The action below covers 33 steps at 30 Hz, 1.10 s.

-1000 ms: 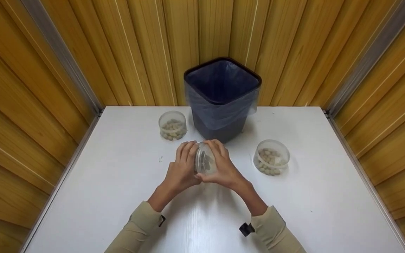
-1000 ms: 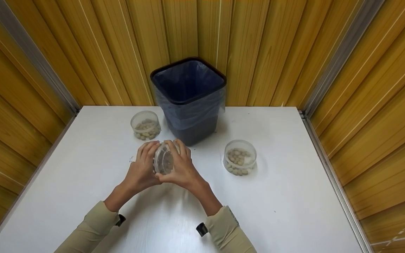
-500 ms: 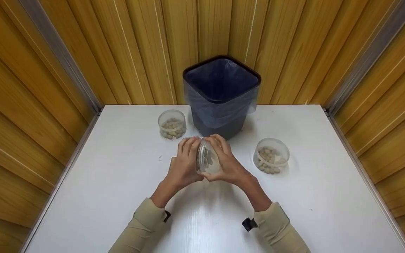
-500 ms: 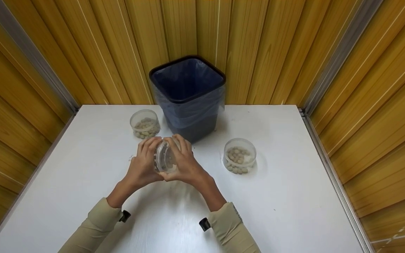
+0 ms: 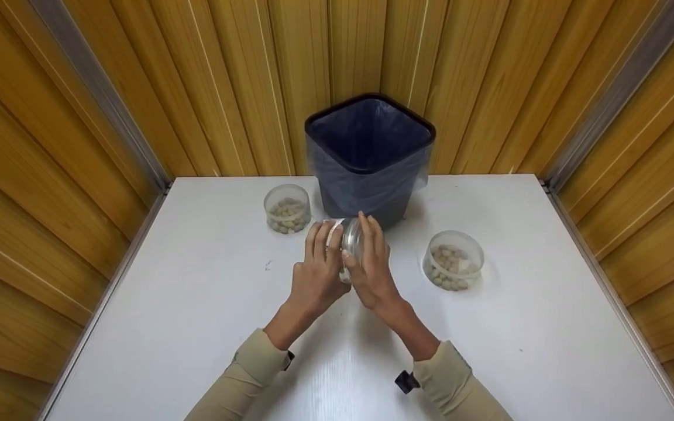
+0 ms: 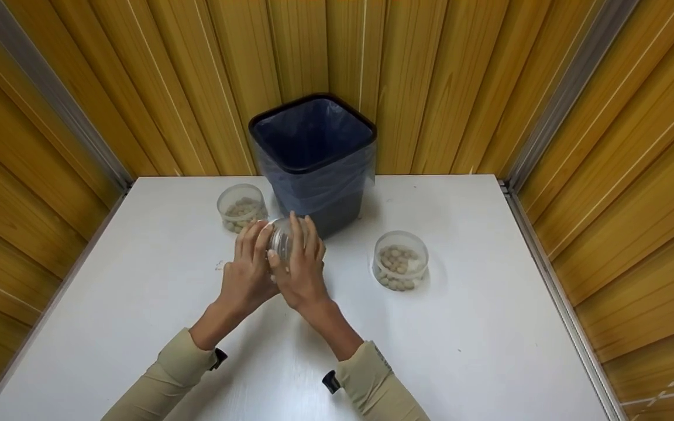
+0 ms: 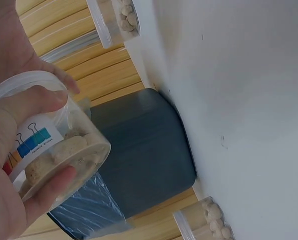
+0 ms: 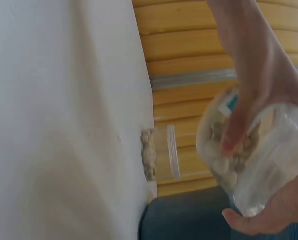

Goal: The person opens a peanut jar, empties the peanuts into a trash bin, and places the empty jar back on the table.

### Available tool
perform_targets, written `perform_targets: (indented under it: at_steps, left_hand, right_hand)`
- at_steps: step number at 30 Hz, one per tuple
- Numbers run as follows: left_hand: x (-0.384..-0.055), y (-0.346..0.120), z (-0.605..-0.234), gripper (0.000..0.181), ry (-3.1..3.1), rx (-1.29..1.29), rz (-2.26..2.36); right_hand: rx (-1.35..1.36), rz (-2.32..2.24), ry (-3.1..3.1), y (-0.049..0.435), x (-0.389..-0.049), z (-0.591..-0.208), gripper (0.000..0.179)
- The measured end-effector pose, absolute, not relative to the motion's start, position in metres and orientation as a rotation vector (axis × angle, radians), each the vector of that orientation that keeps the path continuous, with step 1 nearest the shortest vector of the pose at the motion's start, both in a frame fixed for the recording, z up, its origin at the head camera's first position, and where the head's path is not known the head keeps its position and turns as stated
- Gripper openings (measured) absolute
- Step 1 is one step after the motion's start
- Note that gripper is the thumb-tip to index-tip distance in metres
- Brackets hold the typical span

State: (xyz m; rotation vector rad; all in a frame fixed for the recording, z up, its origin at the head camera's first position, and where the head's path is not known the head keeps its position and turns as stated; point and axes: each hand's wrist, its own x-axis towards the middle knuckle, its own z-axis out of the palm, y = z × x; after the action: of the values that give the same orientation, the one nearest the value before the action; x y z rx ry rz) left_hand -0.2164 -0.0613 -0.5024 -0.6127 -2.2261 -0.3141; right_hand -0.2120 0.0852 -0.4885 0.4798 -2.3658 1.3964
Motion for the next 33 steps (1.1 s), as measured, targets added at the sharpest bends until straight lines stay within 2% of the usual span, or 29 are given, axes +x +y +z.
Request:
perform_targets:
  at_steps: [3,7,18,23,27,33]
  left_hand:
    - [-0.215,-0.056,-0.499,0.121,-2.193,-0.599,-0.335]
    - [-0.215,-0.054,-0.493,0.124,-2.204,-0.608,-0.420]
    - [-0.226,-0.069,-0.477,0.117,-2.353,-0.728,-0.745]
    - [-0.223,-0.076,-0.476,0.118,-2.455,-0.762,-0.738]
    - [-0.219,-0.078,-0.484,0.123,-2.503,-0.729,-0.670]
    - [-0.215,-0.080,-0.488,0.128,-2.460,-0.696,-0.494]
  right_hand:
    - [0.402,1.359,-2.268,0.077,-0.213,-0.488,0.070]
    - [0.427,1.288,-2.128,0.076,-0.220,-0.490,0.064]
    - [0.781,0.969,-2.089,0.096,-0.232,-0.482,0.068]
    - [0.891,0.922,-2.205,0.107,-0.233,-0.485,0.069]
    - [0.909,1.028,-2.398,0.113,-0.227,-0.483,0.075]
    - [0.796,1.409,-2.636,0.114,-0.219,-0.469,0.099]
